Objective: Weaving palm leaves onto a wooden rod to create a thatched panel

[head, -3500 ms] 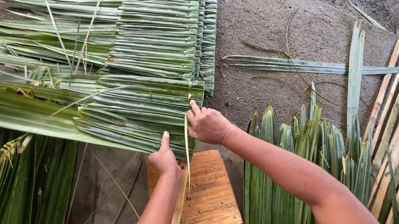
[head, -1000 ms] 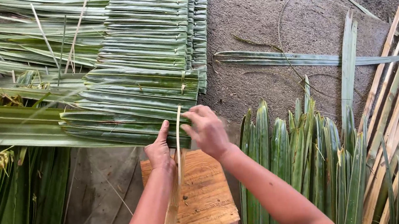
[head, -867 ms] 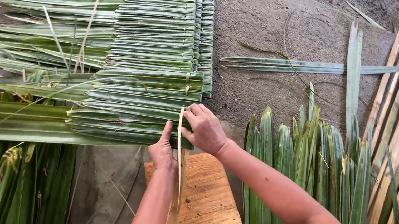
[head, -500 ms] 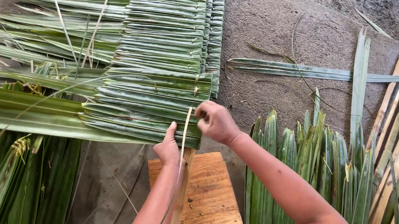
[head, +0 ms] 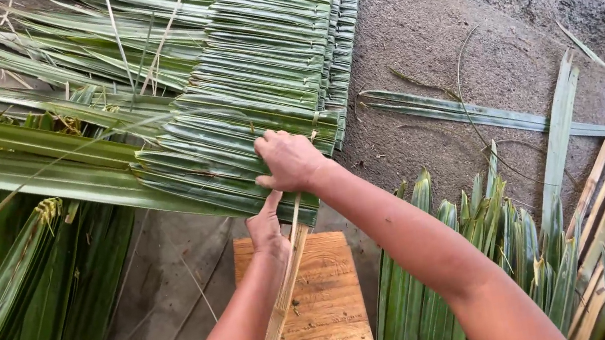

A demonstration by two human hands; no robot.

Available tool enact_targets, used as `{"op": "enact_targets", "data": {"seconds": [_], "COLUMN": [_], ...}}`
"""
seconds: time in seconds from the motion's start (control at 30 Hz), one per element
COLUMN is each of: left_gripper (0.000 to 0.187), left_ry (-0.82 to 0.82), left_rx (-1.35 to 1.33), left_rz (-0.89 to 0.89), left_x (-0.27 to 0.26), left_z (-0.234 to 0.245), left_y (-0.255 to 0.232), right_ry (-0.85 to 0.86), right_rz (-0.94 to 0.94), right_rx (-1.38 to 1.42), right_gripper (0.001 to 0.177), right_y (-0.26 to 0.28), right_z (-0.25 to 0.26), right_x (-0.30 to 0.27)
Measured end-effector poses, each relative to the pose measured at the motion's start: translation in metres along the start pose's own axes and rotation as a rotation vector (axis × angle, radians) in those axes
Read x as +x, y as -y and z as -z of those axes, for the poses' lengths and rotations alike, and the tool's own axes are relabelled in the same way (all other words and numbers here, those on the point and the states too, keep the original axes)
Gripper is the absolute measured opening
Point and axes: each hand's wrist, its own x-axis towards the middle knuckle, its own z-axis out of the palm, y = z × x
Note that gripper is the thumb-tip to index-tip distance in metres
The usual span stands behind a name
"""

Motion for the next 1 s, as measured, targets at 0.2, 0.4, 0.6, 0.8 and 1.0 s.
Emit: {"op": "enact_targets", "data": {"seconds": [0.2, 0.4, 0.6, 0.8, 1.0], "left_gripper": [0.042, 0.050, 0.046, 0.043, 0.045], "left_ry": [-0.017, 0.033, -0.023, -0.031, -0.066], "left_rx": [0.038, 0.038, 0.069, 0.056, 0.098], "left_rz": [-0.004, -0.045, 0.004, 0.033, 0.013], "left_x": [-0.002, -0.011, -0.004, -0.020, -0.024], "left_z": [0.004, 0.004, 0.000, -0.004, -0.010], "left_y": [-0.004, 0.000, 0.000, -0.010, -0.018], "right_ry": [-0.055, 0.176, -0.189, -0.358, -0.399], "right_rz": [0.215, 0.103, 0.196, 0.175, 0.263], "right_rx": [-0.185, 0.072, -0.365, -0.463, -0.416], "right_gripper": [0.053, 0.049, 0.037, 0.026, 0.020], "right_y": [-0.002, -0.016, -0.001, -0.006, -0.006], "right_z": [-0.012, 0.012, -0.039, -0.051, -0.060], "right_x": [0.004, 0.007, 0.004, 0.000, -0.005]}}
